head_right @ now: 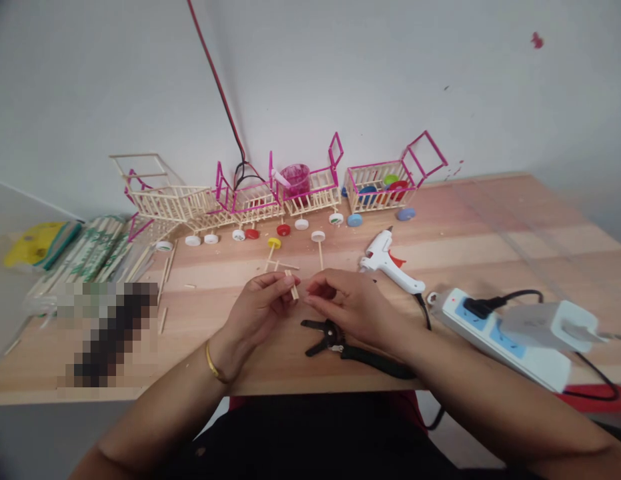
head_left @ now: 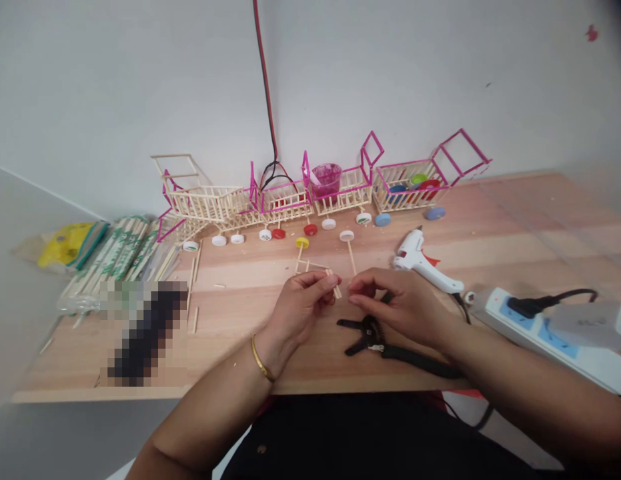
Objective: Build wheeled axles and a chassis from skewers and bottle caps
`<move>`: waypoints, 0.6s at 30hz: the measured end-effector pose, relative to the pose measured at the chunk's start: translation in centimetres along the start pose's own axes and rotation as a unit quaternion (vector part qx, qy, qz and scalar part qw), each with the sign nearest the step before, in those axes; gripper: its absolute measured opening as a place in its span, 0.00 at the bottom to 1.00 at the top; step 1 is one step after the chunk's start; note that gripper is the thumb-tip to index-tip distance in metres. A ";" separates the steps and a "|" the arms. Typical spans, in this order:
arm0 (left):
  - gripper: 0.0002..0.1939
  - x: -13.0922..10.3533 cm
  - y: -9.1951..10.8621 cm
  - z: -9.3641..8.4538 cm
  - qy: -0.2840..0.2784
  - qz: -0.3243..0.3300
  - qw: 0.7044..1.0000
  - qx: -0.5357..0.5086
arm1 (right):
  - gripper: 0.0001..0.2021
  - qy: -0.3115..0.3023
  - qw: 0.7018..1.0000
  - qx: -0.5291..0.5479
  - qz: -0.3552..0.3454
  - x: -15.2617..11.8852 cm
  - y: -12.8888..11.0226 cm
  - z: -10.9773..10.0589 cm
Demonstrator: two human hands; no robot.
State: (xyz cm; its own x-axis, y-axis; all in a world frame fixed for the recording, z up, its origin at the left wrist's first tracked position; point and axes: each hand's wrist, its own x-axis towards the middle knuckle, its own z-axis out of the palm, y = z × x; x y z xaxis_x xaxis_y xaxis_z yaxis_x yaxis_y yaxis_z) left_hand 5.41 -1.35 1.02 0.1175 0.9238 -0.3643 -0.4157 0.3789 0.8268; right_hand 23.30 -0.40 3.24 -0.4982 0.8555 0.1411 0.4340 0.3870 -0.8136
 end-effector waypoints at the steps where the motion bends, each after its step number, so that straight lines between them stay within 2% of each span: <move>1: 0.13 0.0 0.0 0.0 0.000 -0.002 1.000 0.000 | 0.04 0.009 1.000 -0.008 -0.027 -0.1 0.1 0.1; 4: 0.13 -0.1 -0.1 0.1 -0.006 0.001 1.000 0.001 | 0.02 0.014 0.997 -0.020 -0.070 -0.3 0.2 0.5; 14: 0.11 -0.3 -0.6 0.2 -0.060 0.003 0.998 0.028 | 0.02 0.017 0.984 -0.113 -0.134 -0.3 0.6 0.8; 18: 0.10 -0.4 -0.5 0.0 -0.046 0.057 0.996 0.058 | 0.05 0.031 0.990 -0.095 -0.095 -0.3 0.6 -0.6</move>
State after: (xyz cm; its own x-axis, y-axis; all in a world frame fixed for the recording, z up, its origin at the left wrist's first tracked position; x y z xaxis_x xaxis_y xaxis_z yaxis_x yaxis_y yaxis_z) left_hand 5.61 -1.89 0.76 0.1603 0.9601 -0.2290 -0.3239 0.2704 0.9066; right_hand 24.10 -0.21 3.05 -0.5398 0.7783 0.3207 0.4728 0.5955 -0.6495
